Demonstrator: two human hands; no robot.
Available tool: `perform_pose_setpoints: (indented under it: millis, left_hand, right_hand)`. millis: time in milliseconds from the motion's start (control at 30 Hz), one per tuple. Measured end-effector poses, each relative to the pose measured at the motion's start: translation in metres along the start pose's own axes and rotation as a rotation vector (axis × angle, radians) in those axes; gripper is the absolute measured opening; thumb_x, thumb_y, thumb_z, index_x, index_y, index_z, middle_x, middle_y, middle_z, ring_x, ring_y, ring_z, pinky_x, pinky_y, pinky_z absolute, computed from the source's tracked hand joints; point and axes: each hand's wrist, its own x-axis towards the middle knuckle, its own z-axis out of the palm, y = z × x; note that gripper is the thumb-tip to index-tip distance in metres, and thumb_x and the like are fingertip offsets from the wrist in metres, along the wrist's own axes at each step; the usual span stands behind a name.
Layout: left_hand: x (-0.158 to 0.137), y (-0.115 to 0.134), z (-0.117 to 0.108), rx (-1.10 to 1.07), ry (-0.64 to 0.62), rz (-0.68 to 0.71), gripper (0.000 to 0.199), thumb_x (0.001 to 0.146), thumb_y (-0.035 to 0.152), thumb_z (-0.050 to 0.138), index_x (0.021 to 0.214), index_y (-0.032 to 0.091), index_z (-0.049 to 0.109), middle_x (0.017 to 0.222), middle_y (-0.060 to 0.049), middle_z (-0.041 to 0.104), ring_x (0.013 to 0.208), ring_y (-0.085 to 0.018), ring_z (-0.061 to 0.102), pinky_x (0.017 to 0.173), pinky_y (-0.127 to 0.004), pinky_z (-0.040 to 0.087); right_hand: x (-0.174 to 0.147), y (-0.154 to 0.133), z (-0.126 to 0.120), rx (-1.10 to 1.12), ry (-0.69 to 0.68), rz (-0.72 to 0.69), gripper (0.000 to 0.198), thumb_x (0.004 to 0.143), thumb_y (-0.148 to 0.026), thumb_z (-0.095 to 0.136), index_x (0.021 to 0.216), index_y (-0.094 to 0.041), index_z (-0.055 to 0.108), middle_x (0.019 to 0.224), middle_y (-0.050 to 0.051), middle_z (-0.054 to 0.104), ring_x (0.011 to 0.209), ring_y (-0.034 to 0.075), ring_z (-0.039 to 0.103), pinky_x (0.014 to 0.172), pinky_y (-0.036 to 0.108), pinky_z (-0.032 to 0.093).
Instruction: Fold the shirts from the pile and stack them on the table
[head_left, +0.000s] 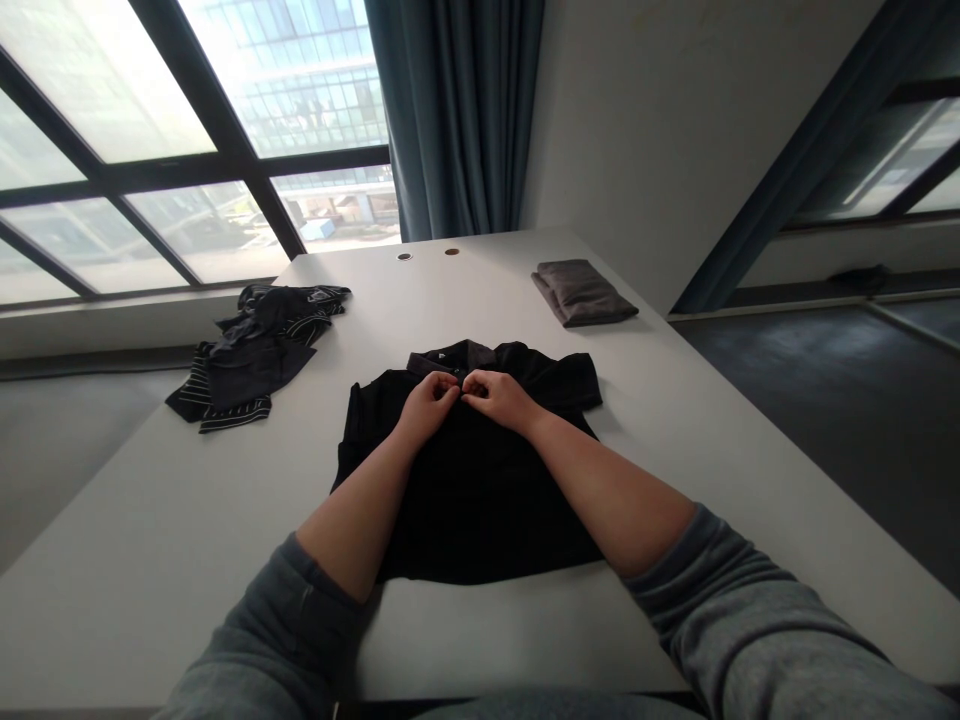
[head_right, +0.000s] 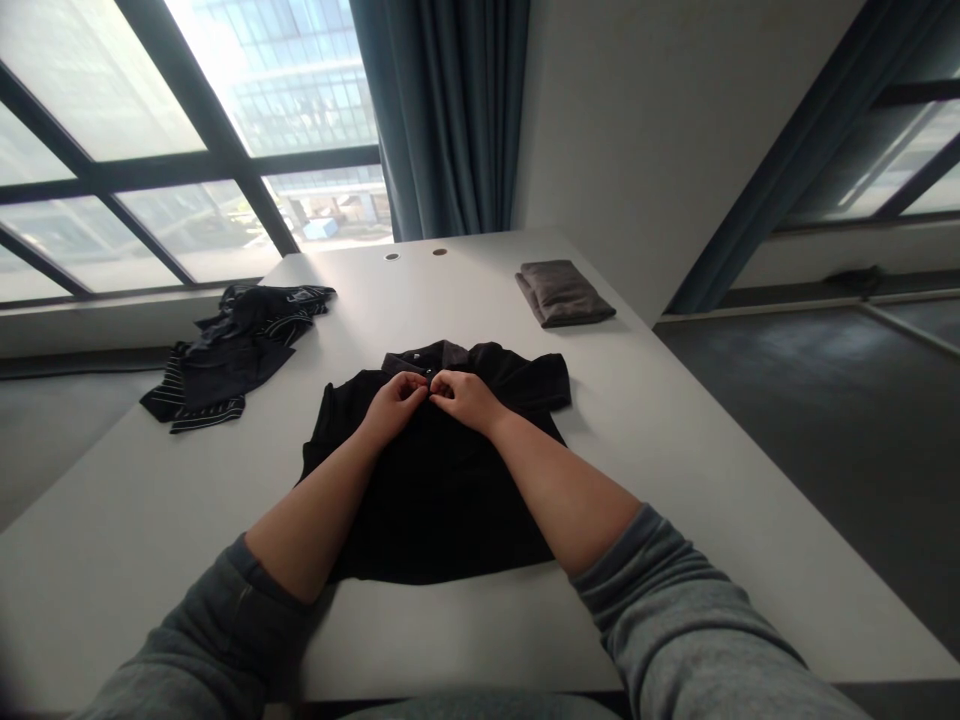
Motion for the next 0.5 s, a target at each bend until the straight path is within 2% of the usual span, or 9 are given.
perform_pose_setpoints:
  millis: [133,233,367,433,500]
  left_hand:
    - [0.000,-0.002,-0.001,0.083,0.026,-0.016,0.015,0.084,0.018,0.069,0.098,0.021,0.069,0.088,-0.001,0.072,0.081,-0.016,0.066,0.075,-0.028,0.049]
    - [-0.001,-0.001,-0.001,0.159,0.035,-0.005,0.014,0.083,0.016,0.068,0.097,0.021,0.069,0.087,0.000,0.072,0.079,-0.017,0.067,0.075,-0.029,0.048]
    - [-0.004,0.005,0.000,0.219,-0.018,0.021,0.014,0.084,0.017,0.067,0.096,0.022,0.069,0.086,0.000,0.072,0.075,-0.017,0.065,0.072,-0.030,0.047]
    - [-0.005,0.009,0.000,0.218,-0.057,0.045,0.013,0.084,0.018,0.066,0.096,0.023,0.070,0.087,0.000,0.072,0.076,-0.017,0.064,0.072,-0.029,0.047]
    - [-0.006,0.011,-0.001,0.215,-0.084,0.059,0.013,0.085,0.018,0.065,0.096,0.022,0.069,0.086,0.000,0.071,0.077,-0.017,0.064,0.072,-0.029,0.047]
  right_hand:
    - [0.001,0.003,-0.003,-0.036,0.028,-0.050,0.006,0.085,-0.018,0.070,0.090,-0.020,0.070,0.091,0.002,0.070,0.084,0.018,0.067,0.076,0.030,0.054]
    - [0.002,0.009,-0.006,-0.076,0.102,-0.073,0.019,0.084,-0.014,0.069,0.102,-0.020,0.071,0.108,0.007,0.068,0.095,0.020,0.066,0.079,0.032,0.057]
    - [0.003,0.020,-0.005,-0.201,0.200,-0.046,0.048,0.082,-0.009,0.068,0.127,-0.024,0.069,0.141,0.011,0.054,0.127,0.026,0.058,0.102,0.041,0.055]
    - [0.004,0.024,-0.005,-0.250,0.194,-0.033,0.040,0.085,-0.010,0.066,0.121,-0.025,0.074,0.139,0.010,0.056,0.129,0.027,0.057,0.108,0.043,0.051]
    - [0.004,0.026,-0.007,-0.289,0.174,-0.038,0.027,0.088,-0.012,0.065,0.107,-0.025,0.078,0.127,0.009,0.065,0.118,0.027,0.061,0.109,0.046,0.049]
